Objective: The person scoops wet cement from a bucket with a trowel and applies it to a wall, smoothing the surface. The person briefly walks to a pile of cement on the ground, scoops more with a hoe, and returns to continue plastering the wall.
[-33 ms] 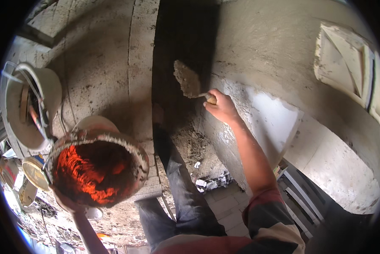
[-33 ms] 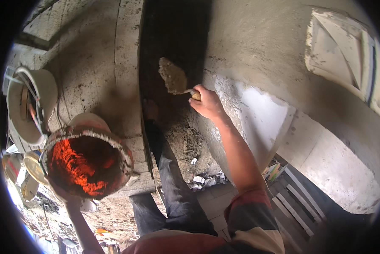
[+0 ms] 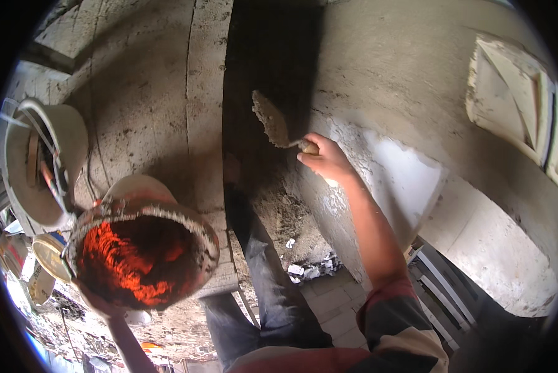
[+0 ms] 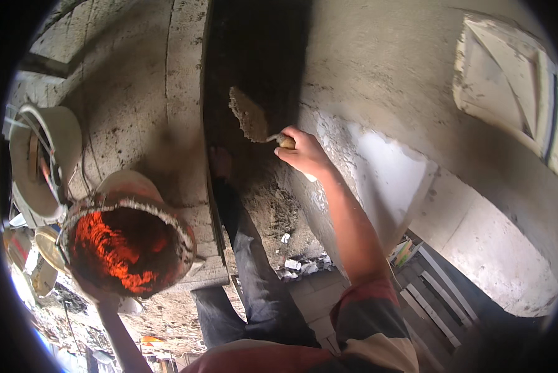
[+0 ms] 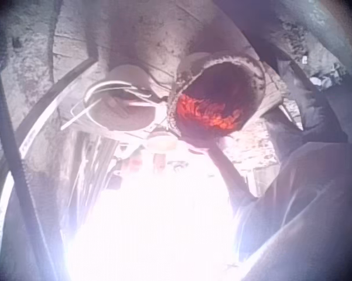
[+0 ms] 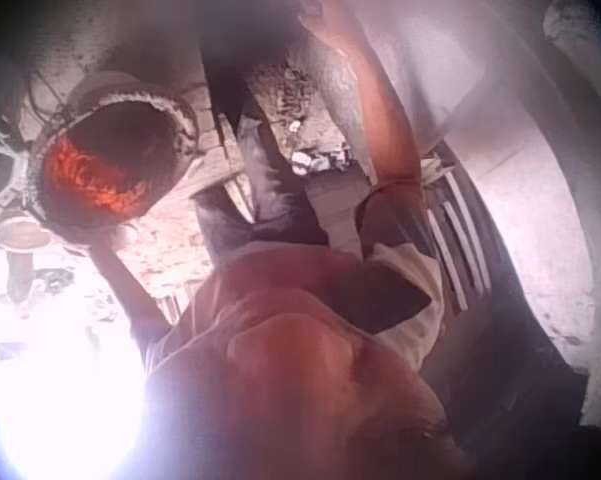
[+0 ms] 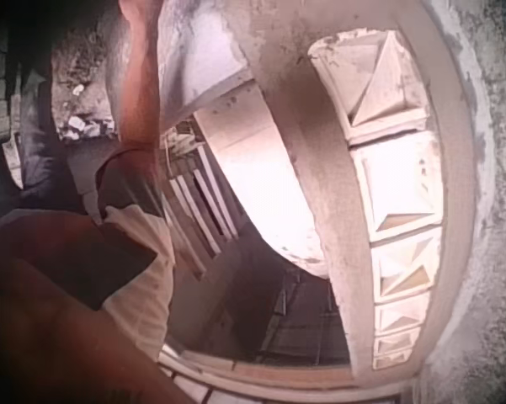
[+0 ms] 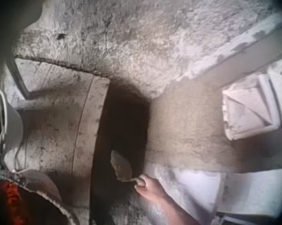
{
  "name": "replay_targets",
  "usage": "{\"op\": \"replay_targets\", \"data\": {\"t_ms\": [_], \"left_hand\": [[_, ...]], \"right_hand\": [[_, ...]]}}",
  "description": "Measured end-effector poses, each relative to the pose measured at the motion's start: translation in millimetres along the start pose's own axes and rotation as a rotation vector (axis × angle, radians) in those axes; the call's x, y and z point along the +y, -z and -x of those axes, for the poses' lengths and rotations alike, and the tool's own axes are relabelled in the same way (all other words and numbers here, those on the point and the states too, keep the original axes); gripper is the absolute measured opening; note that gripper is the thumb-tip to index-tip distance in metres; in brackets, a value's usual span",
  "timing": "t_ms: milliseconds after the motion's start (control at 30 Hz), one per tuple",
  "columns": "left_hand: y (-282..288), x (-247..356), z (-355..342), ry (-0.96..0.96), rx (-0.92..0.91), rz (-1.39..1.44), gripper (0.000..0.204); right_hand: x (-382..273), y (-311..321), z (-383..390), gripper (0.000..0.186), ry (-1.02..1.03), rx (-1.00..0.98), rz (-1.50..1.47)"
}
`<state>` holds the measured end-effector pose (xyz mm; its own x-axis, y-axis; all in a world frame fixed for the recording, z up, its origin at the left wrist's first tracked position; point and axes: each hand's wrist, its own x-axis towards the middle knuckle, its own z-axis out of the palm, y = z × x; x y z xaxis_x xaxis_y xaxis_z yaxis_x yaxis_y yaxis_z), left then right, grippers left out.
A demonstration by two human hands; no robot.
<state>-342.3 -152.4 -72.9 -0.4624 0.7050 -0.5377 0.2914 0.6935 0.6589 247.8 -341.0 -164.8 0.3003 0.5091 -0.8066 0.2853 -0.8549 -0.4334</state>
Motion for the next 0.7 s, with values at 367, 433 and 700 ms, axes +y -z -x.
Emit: {"op": "replay_targets", "data": {"t_ms": [367,433,700], "left_hand": [[-5,19,16,0.091,-0.706,0.525,0.062],[-20,29,26,0.143,-0.292,0.308,0.061],[-51,48,40,0.188,0.145,0.352,0.066]], "right_hand": [[-2,32,98,0.018,-0.287,0.583,-0.301],[-22,43,137,0.022,-0.430,0.499,-0.224],[45,-21,-41,0.033,-0.446,0.173,-0.295]]}}
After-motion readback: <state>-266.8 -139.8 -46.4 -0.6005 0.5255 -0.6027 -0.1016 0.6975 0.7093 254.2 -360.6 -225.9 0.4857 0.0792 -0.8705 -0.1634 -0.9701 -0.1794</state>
